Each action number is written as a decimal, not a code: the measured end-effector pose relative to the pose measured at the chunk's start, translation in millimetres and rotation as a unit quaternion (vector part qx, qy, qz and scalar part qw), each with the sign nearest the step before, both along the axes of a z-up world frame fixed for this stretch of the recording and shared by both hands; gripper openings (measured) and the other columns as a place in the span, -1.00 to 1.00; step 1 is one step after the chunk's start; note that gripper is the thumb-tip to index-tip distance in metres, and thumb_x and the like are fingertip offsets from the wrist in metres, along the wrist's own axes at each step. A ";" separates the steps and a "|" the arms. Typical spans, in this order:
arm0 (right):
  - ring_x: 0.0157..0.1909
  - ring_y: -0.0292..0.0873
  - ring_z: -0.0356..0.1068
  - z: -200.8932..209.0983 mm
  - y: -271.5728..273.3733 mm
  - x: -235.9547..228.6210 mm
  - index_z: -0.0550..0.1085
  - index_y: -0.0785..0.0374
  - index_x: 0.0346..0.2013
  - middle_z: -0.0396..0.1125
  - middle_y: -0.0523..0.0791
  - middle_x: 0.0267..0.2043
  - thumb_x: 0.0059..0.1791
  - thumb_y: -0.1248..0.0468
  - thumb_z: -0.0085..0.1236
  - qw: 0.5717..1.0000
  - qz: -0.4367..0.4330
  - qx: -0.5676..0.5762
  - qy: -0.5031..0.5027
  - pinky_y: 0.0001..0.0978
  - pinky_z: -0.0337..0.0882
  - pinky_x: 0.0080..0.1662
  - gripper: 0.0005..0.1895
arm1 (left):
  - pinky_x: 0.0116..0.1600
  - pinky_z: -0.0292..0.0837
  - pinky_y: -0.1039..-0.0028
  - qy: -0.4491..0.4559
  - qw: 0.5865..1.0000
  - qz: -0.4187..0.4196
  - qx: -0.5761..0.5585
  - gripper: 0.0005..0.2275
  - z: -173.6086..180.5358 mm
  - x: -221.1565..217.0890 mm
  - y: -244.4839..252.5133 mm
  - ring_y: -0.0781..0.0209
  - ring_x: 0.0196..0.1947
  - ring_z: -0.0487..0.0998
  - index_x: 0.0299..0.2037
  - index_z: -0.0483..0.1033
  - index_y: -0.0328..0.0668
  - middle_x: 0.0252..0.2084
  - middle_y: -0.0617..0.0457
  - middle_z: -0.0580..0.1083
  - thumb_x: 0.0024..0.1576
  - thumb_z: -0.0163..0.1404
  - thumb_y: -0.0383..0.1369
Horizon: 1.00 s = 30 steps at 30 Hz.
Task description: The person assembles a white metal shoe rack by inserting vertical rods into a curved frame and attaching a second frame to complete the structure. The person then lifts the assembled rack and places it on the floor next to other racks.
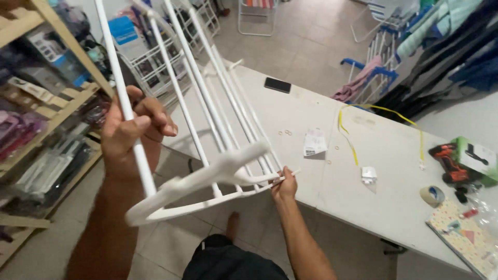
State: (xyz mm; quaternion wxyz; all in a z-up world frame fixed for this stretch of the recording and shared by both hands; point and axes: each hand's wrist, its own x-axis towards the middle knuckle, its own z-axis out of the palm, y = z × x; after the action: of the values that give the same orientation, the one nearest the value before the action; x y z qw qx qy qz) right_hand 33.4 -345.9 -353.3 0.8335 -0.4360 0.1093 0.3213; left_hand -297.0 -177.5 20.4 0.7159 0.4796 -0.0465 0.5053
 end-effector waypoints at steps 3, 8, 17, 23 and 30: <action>-0.61 -0.22 0.13 -25.7 26.7 -53.7 0.20 0.04 -0.36 0.06 -0.22 -0.55 0.10 0.19 0.00 0.993 0.101 -0.053 0.021 -0.41 0.28 -0.52 -0.79 | -0.16 0.66 0.24 0.012 0.998 0.047 -0.025 -0.69 -5.2 -23.2 0.8 -0.04 -0.34 0.64 0.16 0.24 -0.07 -0.26 -0.24 0.46 0.22 -0.06 -0.46; -0.67 -0.33 0.00 -21.8 63.5 -114.2 0.22 0.06 -0.50 0.11 -0.24 -0.65 -0.05 0.26 0.04 0.965 0.208 -0.155 0.043 -0.56 0.09 -0.60 -0.80 | -0.11 0.68 0.24 0.020 0.994 0.027 -0.100 -0.75 -23.9 -77.5 36.8 -0.05 -0.10 0.69 0.09 0.40 -0.10 -0.06 -0.28 0.56 0.31 -0.10 -0.20; -0.24 -0.12 0.52 24.3 167.9 -215.1 0.23 0.23 0.21 0.34 0.01 -0.15 0.14 -0.13 -0.18 0.890 0.411 -0.191 0.048 -0.32 0.62 -0.15 -0.44 | -0.30 0.69 0.27 0.048 0.981 0.131 -0.136 -0.71 -97.9 -201.3 104.0 -0.14 -0.21 0.72 0.01 0.50 -0.25 0.00 -0.42 0.57 0.29 -0.06 -0.17; 0.32 0.21 0.30 40.6 228.4 -263.1 0.31 0.34 0.34 0.30 0.18 0.26 0.12 0.06 0.12 0.846 0.417 -0.279 -0.184 0.14 0.36 0.27 -0.41 | -0.05 0.64 0.33 0.130 0.939 0.270 -0.170 -0.71 -158.0 -237.3 153.8 -0.04 -0.03 0.67 0.09 0.49 -0.21 0.15 -0.23 0.55 0.32 -0.13 -0.20; 0.02 0.14 0.47 97.0 322.0 -290.9 0.45 0.38 0.14 0.44 0.19 0.03 0.02 0.25 0.24 0.831 0.460 -0.157 -0.271 0.02 0.50 0.03 -0.56 | -0.07 0.62 0.32 0.223 0.912 0.332 -0.094 -0.67 -192.0 -221.8 234.1 -0.04 -0.11 0.68 0.08 0.53 -0.39 0.20 -0.29 0.51 0.29 -0.02 -0.25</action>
State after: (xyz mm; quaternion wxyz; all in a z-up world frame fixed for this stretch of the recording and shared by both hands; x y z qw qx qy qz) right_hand -257.5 -23.9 -256.3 0.5058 -0.6300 -0.2853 0.5155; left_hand -518.7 56.7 -171.6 0.5402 0.4986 0.3239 0.5956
